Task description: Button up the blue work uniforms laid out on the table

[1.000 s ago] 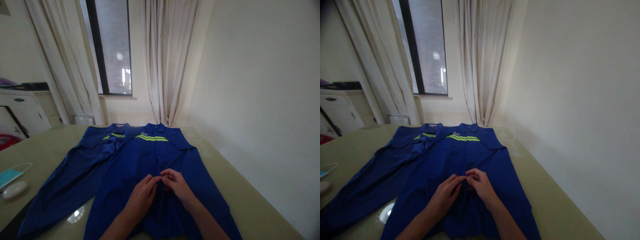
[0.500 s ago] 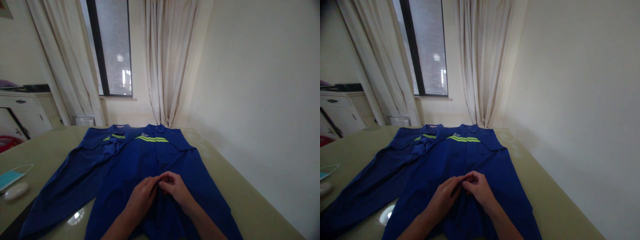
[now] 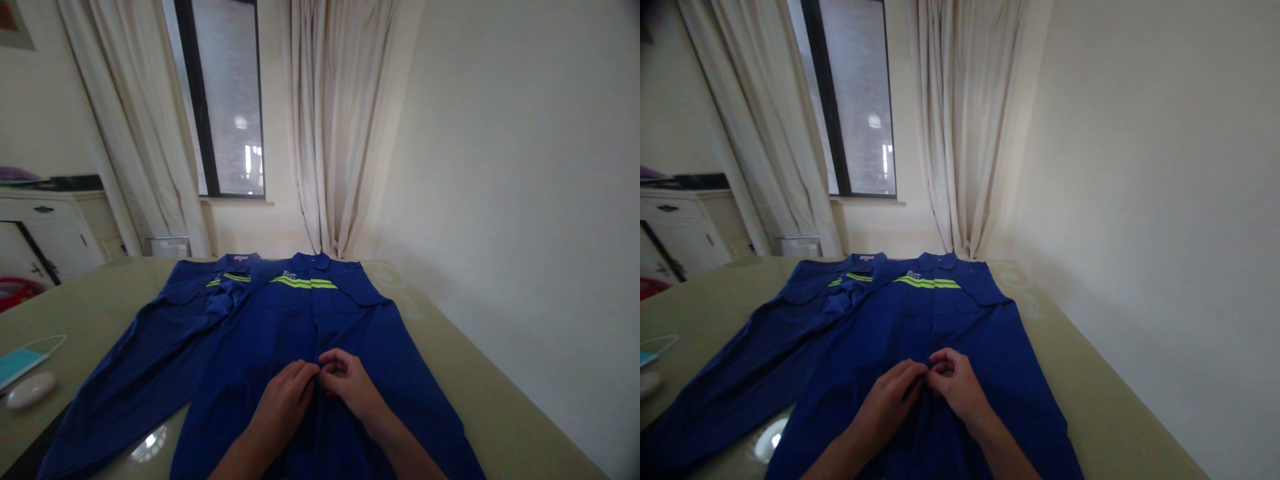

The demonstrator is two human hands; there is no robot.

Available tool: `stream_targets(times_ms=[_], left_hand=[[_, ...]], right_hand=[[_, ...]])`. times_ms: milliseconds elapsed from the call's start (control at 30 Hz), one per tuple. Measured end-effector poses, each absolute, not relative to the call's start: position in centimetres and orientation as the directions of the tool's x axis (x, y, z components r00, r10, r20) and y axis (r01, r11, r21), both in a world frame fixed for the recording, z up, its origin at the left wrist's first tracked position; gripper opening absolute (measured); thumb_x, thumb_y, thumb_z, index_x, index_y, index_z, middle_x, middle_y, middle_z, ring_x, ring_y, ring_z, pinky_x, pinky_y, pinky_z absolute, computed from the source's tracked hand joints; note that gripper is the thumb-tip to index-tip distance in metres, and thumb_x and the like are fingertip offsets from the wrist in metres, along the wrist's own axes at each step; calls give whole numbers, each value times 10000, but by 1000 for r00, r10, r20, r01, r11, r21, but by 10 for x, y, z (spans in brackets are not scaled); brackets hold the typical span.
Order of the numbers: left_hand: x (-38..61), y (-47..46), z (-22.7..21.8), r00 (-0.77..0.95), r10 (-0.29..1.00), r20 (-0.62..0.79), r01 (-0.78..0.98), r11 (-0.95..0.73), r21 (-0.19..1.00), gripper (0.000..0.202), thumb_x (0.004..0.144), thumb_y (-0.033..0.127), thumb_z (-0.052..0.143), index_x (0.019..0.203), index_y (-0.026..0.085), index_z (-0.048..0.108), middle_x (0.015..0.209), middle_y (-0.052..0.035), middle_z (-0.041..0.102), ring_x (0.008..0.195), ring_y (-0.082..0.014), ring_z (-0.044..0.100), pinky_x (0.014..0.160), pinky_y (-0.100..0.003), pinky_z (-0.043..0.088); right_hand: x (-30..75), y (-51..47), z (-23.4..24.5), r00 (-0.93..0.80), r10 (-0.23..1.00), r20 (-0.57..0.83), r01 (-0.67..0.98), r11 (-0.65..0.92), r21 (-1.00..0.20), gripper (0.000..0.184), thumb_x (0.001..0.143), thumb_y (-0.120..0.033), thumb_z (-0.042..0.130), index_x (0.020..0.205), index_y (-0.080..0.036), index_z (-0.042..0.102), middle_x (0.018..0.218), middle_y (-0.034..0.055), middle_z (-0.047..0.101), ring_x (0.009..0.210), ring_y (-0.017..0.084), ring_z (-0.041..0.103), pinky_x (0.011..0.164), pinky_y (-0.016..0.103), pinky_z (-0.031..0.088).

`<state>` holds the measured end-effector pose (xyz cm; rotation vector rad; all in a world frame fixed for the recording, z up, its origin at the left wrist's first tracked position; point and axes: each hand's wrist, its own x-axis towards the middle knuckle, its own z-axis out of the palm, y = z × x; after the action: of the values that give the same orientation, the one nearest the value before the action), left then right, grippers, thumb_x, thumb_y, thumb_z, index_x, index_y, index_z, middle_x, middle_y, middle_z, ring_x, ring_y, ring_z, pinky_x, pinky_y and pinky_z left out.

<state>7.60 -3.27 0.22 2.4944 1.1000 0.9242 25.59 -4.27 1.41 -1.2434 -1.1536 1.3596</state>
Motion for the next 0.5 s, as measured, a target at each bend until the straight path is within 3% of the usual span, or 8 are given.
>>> stream_targets(times_ms=[200, 367, 500], left_hand=[[76, -34, 2, 540, 724, 430, 572, -690, 443, 326, 945, 62, 467, 1117, 272, 648, 979, -13, 689, 891, -174, 675, 808, -271, 546], [75, -34, 5, 545, 735, 403, 591, -678, 438, 298, 902, 26, 478, 989, 255, 648, 945, -6, 667, 880, -167, 658, 800, -255, 526], [74, -33, 7, 483, 776, 406, 591, -630, 503, 297, 894, 22, 479, 978, 248, 654, 939, -7, 671, 870, -163, 663, 797, -256, 531]], right_hand=[[254, -43, 11, -73, 990, -122, -40, -126, -991, 361, 630, -275, 731, 966, -196, 625, 763, -34, 637, 651, 132, 596, 601, 258, 472], [257, -44, 16, -40, 998, -43, -10, -43, -999, 267, 602, -209, 593, 854, -244, 513, 676, -88, 534, 547, 110, 495, 510, 230, 411], [265, -47, 27, -32, 994, 100, 360, 105, -927, 134, 687, -160, 509, 743, -223, 613, 669, -39, 544, 627, 139, 533, 588, 256, 405]])
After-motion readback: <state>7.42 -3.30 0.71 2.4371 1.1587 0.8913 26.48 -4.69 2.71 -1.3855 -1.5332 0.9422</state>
